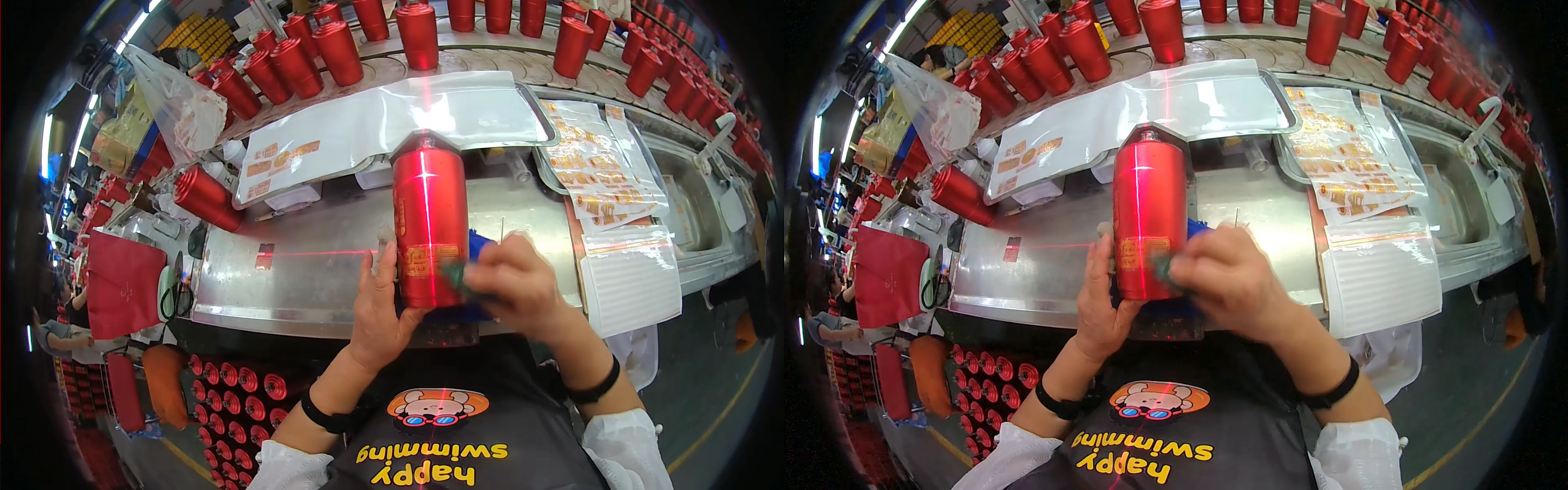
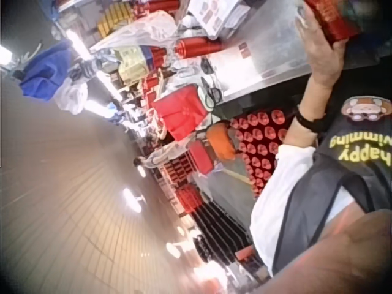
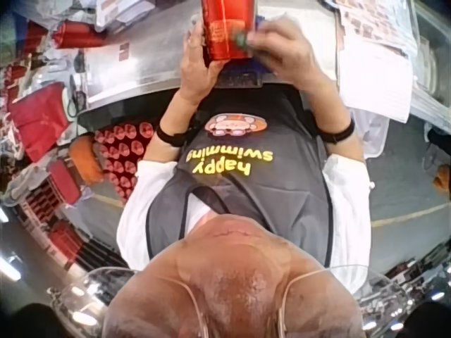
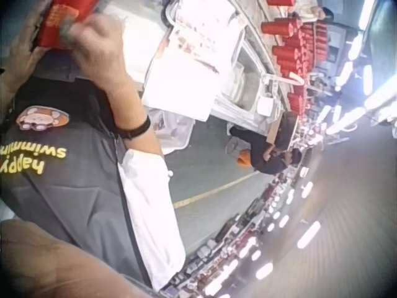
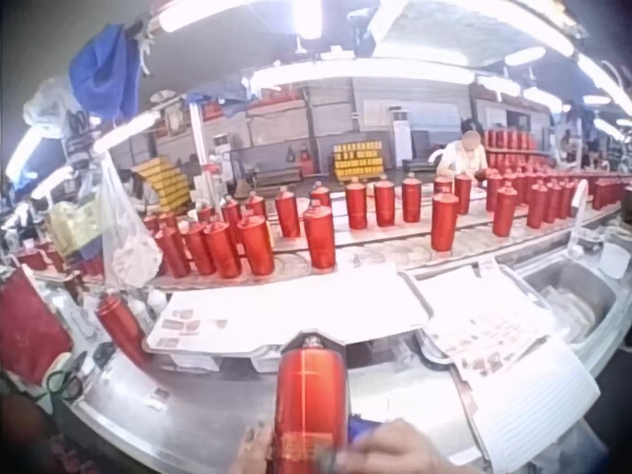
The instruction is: Apply gold labels to red canisters and smooth them out using a plastic tool.
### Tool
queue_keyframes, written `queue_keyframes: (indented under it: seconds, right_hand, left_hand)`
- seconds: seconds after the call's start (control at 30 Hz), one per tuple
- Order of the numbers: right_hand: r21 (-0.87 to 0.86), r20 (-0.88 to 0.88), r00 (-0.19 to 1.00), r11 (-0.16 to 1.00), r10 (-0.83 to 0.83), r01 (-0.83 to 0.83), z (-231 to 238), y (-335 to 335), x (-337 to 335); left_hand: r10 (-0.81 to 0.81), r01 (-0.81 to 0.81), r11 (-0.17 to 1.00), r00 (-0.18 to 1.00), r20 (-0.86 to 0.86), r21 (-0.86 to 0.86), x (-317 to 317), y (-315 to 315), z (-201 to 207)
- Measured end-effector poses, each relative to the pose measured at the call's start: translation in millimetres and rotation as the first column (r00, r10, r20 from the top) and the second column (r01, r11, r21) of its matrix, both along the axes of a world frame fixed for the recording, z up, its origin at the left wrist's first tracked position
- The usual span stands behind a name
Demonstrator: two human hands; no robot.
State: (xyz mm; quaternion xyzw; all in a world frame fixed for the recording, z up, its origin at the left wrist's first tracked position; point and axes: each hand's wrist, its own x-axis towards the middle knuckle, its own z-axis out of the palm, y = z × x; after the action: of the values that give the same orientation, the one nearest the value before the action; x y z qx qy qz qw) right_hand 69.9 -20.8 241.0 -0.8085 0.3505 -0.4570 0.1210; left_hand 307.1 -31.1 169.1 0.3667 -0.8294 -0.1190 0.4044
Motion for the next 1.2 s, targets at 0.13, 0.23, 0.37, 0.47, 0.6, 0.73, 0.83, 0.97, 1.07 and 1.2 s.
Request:
queue_keyframes:
  seconds: [0.13, 0.23, 0.37, 0.47, 0.6, 0.73, 0.83, 0.97, 1.07, 1.2]
  right_hand:
    - [0.311, 0.128, 0.974, 0.925, 0.186, -0.217, -6, 10, -3]
    - [0.387, 0.246, 0.943, 0.915, -0.222, 0.114, -20, 6, -4]
    - [0.46, 0.359, 0.899, 0.885, -0.252, 0.064, -40, 15, -9]
    - [0.541, 0.443, 0.842, 0.841, -0.307, 0.022, -51, 22, -10]
    - [0.545, 0.415, 0.849, 0.837, -0.327, 0.055, -55, 25, -9]
    - [0.518, 0.471, 0.81, 0.853, -0.35, 0.067, -56, 22, -10]
    - [0.484, 0.431, 0.829, 0.867, -0.356, 0.12, -56, 21, -11]
    - [0.028, 0.124, 0.953, 0.961, -0.276, 0.275, -41, 21, -6]
    - [-0.082, -0.065, 0.997, 0.996, -0.049, 0.043, -15, 13, 1]
    - [0.349, 0.123, 0.991, 0.937, -0.06, 0.013, 18, -20, 8]
  left_hand:
    - [-0.007, 0.007, 1.0, 1.0, -0.003, -0.006, -1, -1, 1]
    - [0.021, -0.01, 0.992, 0.996, 0.086, -0.123, -1, 0, 3]
    - [0.04, 0.008, 0.971, 0.98, 0.195, -0.239, 2, 4, 7]
    - [0.045, 0.061, 0.947, 0.947, 0.318, -0.315, 4, 5, 15]
    - [-0.009, 0.203, 0.916, 0.872, 0.489, -0.346, 2, 0, 31]
    - [-0.003, 0.304, 0.851, 0.817, 0.576, -0.428, -12, -10, 39]
    - [-0.039, 0.33, 0.83, 0.839, 0.543, -0.449, -18, -17, 37]
    - [-0.051, 0.163, 0.915, 0.954, 0.296, -0.368, -11, -13, 26]
    - [0.011, 0.02, 0.967, 0.993, 0.119, -0.255, 0, -4, 15]
    - [0.06, -0.053, 0.983, 0.998, 0.032, -0.177, 6, 0, 7]
